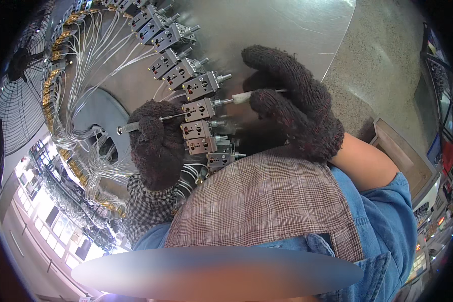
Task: Manually soldering or assembling electronic components on a circular assembly jig.
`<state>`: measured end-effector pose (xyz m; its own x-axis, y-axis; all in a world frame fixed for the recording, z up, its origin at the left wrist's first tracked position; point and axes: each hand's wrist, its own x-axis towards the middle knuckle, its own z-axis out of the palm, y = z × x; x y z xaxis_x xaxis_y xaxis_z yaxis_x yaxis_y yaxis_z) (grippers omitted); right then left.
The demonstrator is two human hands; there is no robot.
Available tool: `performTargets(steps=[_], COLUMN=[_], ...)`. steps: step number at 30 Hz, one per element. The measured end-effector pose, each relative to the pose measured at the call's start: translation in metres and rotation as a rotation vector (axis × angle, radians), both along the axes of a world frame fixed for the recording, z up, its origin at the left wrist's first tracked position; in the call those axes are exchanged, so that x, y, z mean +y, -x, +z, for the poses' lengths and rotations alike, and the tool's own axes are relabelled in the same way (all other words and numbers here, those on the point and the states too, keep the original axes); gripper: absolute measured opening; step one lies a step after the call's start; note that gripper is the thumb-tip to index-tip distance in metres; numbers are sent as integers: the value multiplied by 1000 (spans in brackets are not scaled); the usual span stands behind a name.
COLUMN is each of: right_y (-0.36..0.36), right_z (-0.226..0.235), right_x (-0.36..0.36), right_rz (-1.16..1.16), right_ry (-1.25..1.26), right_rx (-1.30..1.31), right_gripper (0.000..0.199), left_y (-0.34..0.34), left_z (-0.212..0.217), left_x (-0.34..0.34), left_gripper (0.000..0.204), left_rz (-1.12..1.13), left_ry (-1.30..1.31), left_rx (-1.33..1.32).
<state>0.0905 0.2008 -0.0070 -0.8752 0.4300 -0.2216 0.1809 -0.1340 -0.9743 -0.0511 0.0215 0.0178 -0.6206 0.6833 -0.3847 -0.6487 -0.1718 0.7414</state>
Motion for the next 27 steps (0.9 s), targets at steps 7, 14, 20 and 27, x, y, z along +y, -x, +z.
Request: performTargets(steps=[7, 14, 20, 27], right_y=[4, -1, 3, -9], right_z=[-26, -15, 2, -5], right_x=[8, 0, 0, -6], right_rz=[124, 31, -5, -95], right_ry=[-868, -58, 188, 245], right_rx=[265, -28, -152, -76], right_gripper=[44, 37, 39, 39], left_y=[1, -4, -3, -8], left_z=[-6, -17, -7, -7], left_x=[-1, -10, -5, -23], left_gripper=[17, 18, 19, 19], left_rz=[-5, 84, 18, -8], left_ry=[-36, -41, 19, 12], left_rx=[-10, -9, 86, 91])
